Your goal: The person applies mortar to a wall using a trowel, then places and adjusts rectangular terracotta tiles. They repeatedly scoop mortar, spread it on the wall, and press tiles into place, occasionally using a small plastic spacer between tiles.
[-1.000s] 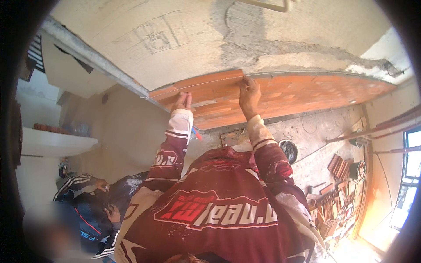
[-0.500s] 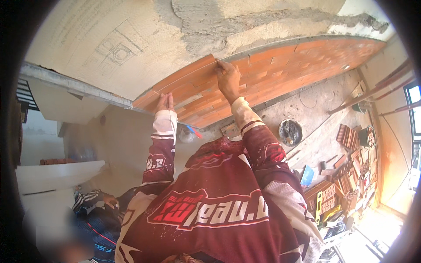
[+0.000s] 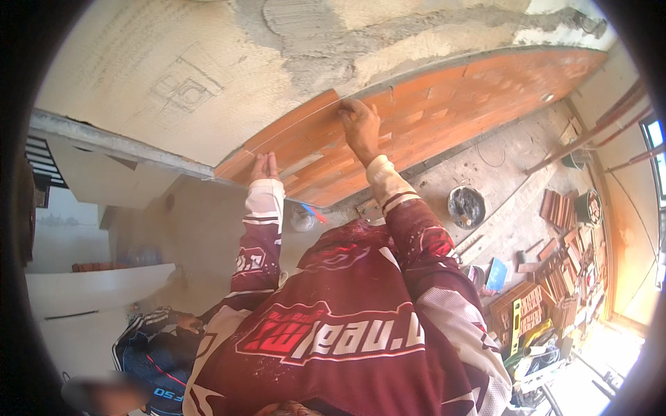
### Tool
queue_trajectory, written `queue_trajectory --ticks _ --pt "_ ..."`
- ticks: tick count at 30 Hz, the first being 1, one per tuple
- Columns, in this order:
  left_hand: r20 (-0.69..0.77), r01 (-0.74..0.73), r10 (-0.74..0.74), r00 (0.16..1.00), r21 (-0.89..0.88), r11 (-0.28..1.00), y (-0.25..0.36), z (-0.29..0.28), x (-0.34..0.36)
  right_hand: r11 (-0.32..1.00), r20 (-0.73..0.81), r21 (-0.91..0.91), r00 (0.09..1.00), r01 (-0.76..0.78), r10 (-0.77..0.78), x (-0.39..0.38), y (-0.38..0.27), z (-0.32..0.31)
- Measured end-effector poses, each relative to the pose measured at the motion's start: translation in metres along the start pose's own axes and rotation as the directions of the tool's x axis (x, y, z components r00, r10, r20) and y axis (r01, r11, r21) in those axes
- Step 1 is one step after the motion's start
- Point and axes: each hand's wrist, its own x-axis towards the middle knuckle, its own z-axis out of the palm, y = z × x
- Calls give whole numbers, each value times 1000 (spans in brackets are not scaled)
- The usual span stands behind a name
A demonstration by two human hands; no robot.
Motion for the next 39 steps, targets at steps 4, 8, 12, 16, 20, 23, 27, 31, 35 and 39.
queue_trajectory --ticks 4,8,12,16,20,23,27,31,35,39 --pt "11 6 -6 1000 9 1000 2 3 -7 1000 5 10 1000 -3 3 2 -3 -1" --pt "-28 44 -45 999 -15 999 4 3 -4 1000 2 -6 1000 -3 3 3 -1 4" --pt "-38 62 -63 997 -41 997 8 10 -11 999 -17 -51 1000 15 -16 3 6 8" --pt "-47 65 -66 997 -25 998 8 9 -11 999 -1 -32 1000 7 -7 1 6 9" --pt "-38 56 -58 998 -40 998 7 5 -9 998 -4 -43 999 39 -39 4 6 10" --pt "-35 56 -58 998 -55 997 6 4 -10 998 -5 -42 999 50 -51 3 8 9" --pt "-45 53 -56 997 -53 997 7 6 -11 999 -6 -26 999 40 -40 3 9 9" --pt "-37 66 -68 997 -54 996 7 3 -7 999 8 -15 999 41 -41 4 10 8" --pt "-16 55 -56 998 -45 997 3 -2 -1 1000 17 -16 1000 20 -20 4 8 6" --pt "-2 53 -53 999 -48 997 6 -1 -2 1000 22 -20 1000 21 -20 3 1 3"
